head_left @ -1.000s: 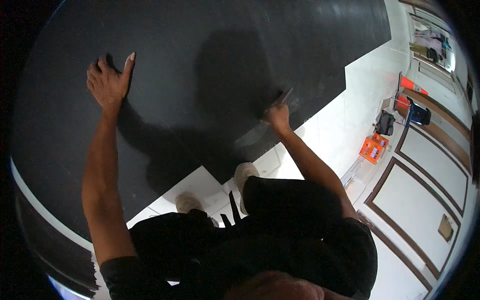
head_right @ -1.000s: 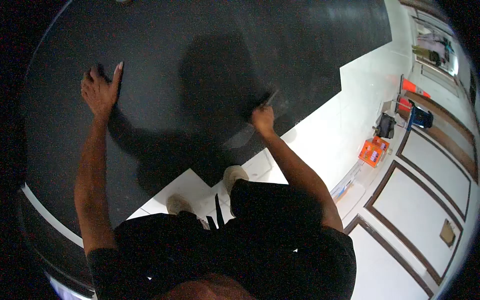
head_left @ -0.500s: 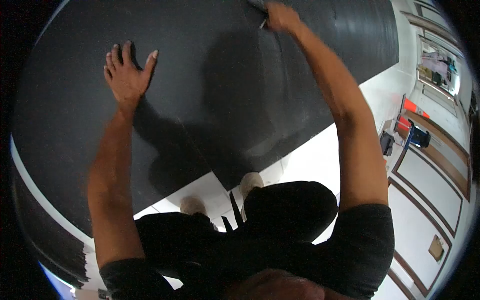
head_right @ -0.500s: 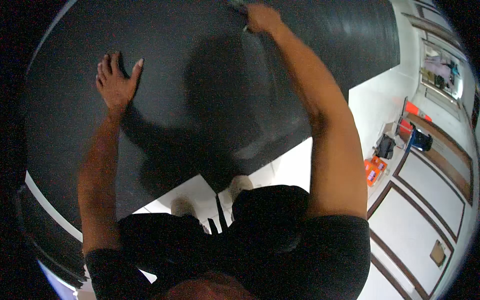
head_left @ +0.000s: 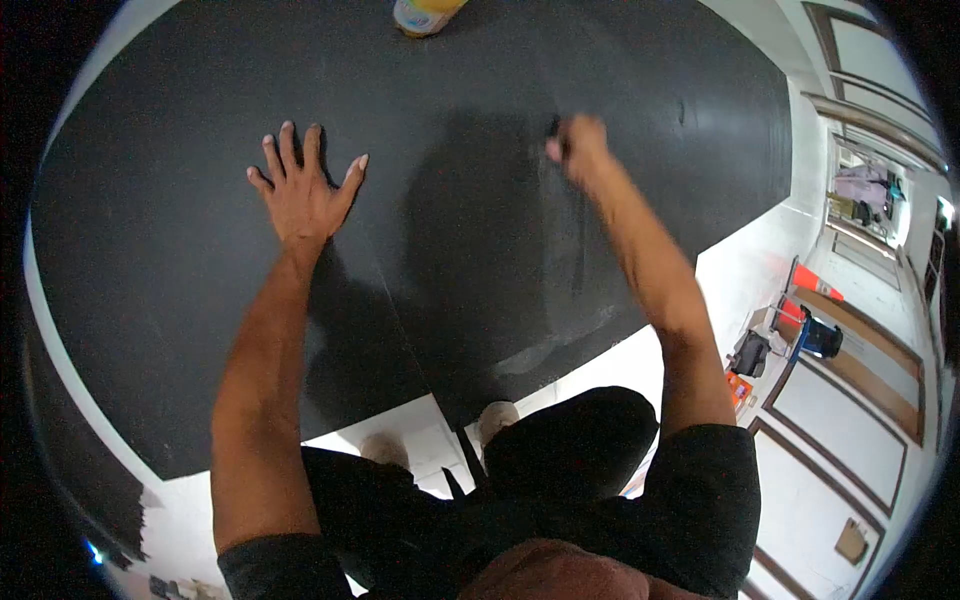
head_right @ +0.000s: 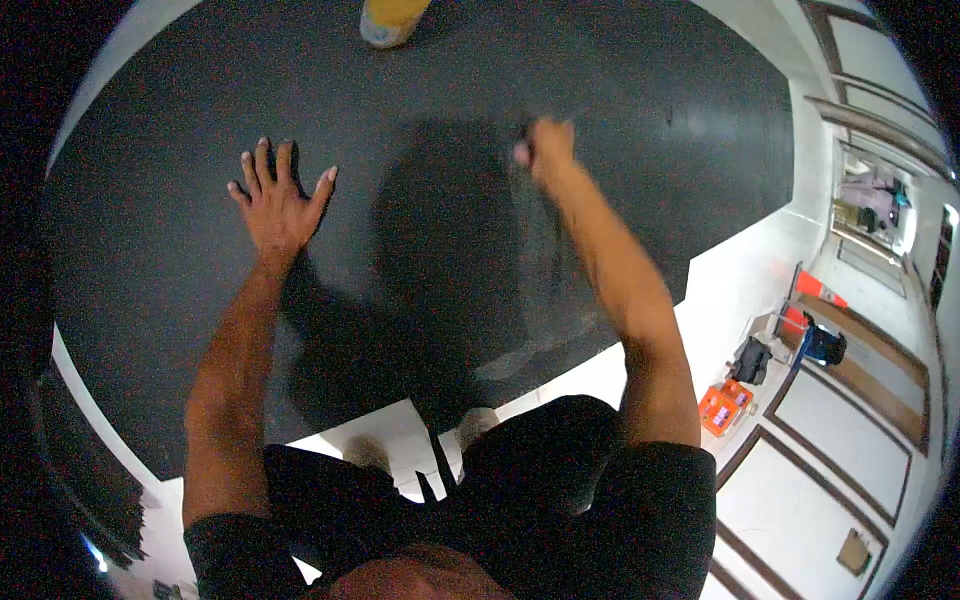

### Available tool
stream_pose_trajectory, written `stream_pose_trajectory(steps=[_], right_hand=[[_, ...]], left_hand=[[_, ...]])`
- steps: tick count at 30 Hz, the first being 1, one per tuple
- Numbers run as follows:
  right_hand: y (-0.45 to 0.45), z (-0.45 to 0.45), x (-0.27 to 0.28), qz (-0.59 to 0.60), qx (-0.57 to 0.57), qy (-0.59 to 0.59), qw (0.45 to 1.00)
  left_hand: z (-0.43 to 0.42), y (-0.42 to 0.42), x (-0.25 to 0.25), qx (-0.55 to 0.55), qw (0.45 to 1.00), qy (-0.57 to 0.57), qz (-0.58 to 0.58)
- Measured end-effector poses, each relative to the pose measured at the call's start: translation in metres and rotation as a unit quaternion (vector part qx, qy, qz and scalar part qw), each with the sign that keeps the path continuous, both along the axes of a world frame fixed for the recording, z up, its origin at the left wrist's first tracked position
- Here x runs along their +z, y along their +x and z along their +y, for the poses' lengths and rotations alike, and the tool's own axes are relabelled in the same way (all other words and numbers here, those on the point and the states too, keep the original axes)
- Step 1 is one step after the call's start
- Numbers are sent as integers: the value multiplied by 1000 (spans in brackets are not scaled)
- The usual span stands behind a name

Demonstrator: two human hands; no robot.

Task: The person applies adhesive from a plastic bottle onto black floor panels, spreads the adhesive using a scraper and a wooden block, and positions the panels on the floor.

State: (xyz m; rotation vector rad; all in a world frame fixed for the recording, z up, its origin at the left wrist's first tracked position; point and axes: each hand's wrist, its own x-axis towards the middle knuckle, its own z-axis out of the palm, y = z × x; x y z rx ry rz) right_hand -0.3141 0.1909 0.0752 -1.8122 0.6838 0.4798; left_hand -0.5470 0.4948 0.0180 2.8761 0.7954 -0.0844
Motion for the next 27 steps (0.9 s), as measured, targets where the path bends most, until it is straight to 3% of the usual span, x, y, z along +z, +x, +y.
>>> stream_pose_trajectory(steps=[3,5,6,8,10,12,14,19,20,21,22,23,24,26,27], right_hand=[[106,53,-13,-62,167,-94,979],[143,58,-14,-118,279,-186,935],[154,56,-14,-158,362,-258,882],[162,42,-20,-245,504,-399,726],[145,23,-20,-283,592,-480,582],[112,0,-12,-258,633,-536,496],[69,-29,4,-228,629,-510,541],[-65,-123,10,-193,634,-517,542],[-102,-133,23,-169,629,-492,578],[-140,-150,26,-153,646,-504,552],[-178,-163,23,-105,634,-493,587],[-215,-182,18,-181,632,-464,593],[-240,-193,17,-118,632,-428,635],[-244,-173,43,105,674,-321,657],[-243,-166,43,93,682,-316,653]], left_hand=[[-1,-2,-12,-4,999,30,-26],[1,-2,-14,-9,999,27,-35],[2,-2,-16,-9,998,27,-53],[1,-3,-21,-9,997,28,-67],[3,0,-17,-19,996,34,-84],[1,1,-9,-6,996,37,-78],[1,2,-7,-6,996,39,-77],[0,2,-5,0,997,42,-68],[0,2,-2,-3,997,35,-68],[2,1,0,-5,997,30,-71],[4,2,2,3,996,38,-76],[3,1,3,-1,998,35,-56],[3,-1,2,-5,999,32,-33],[7,-1,-2,3,998,47,-34],[7,-2,-1,-4,998,37,-43]])
